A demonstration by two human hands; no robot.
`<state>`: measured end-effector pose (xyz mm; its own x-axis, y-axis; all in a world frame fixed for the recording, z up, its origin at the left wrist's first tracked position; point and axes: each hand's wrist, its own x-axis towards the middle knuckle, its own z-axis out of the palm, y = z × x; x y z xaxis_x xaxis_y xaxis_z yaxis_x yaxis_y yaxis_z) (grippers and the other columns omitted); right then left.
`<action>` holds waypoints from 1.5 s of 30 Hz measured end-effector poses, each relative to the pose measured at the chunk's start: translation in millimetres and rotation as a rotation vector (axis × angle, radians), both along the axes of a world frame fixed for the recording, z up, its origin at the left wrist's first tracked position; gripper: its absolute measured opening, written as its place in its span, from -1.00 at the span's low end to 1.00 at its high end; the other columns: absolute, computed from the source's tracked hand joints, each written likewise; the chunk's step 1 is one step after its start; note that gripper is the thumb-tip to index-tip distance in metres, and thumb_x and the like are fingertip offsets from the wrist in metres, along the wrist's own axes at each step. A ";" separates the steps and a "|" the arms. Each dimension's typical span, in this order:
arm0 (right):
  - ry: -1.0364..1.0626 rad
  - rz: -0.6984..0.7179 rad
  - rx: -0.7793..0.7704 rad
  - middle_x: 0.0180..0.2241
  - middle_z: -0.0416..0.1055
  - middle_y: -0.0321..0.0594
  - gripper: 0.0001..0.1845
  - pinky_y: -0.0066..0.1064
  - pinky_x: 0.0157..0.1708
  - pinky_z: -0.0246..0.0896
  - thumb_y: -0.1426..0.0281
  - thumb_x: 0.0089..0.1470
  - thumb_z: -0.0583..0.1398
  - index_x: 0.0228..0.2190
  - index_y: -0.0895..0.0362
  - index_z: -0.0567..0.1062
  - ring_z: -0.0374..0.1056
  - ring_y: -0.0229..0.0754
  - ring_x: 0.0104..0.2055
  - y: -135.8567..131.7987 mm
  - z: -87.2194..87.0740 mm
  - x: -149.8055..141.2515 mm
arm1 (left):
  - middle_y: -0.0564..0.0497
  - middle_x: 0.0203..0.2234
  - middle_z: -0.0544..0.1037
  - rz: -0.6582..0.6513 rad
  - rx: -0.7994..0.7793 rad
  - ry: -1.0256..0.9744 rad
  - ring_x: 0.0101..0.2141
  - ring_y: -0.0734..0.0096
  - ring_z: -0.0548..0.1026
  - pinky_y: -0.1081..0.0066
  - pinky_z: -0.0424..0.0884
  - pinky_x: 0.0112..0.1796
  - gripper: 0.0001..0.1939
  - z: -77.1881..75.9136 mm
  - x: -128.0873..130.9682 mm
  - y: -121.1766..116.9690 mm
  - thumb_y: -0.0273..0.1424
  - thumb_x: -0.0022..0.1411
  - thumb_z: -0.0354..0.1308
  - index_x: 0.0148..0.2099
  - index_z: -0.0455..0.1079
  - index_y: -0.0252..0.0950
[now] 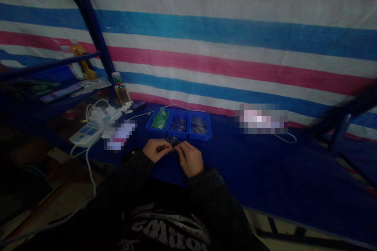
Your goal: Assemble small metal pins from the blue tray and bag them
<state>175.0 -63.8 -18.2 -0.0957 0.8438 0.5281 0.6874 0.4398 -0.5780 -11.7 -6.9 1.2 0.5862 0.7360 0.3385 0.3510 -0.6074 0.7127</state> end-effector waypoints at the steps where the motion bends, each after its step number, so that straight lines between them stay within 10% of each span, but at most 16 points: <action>1: 0.010 0.000 -0.008 -0.34 0.48 -0.22 -0.82 -0.35 -0.21 0.28 0.37 0.28 0.08 -0.32 0.07 0.47 0.43 -0.16 -0.28 0.2 -0.2 0.1 | 0.02 -0.50 0.58 0.010 0.000 0.000 -0.54 0.55 0.41 0.54 0.30 -0.44 -0.84 -0.4 0.0 0.3 -0.37 0.24 0.19 -0.28 0.56 -0.35; 45: 0.027 -0.038 -0.013 -0.29 0.49 -0.22 -0.87 -0.38 -0.20 0.25 0.39 0.28 0.05 -0.22 0.06 0.39 0.44 -0.14 -0.25 0.7 -5.4 0.6 | 0.05 -0.58 0.55 0.068 -0.043 -0.014 -0.60 0.57 0.40 0.57 0.27 -0.50 -0.79 -5.6 -0.4 3.3 -0.32 0.27 0.16 -0.28 0.53 -0.36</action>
<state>175.5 -63.1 -23.6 -0.0490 0.8534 0.5189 0.6876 0.4056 -0.6023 -12.1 -3.7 -4.4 0.5300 0.7878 0.3138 0.3800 -0.5514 0.7426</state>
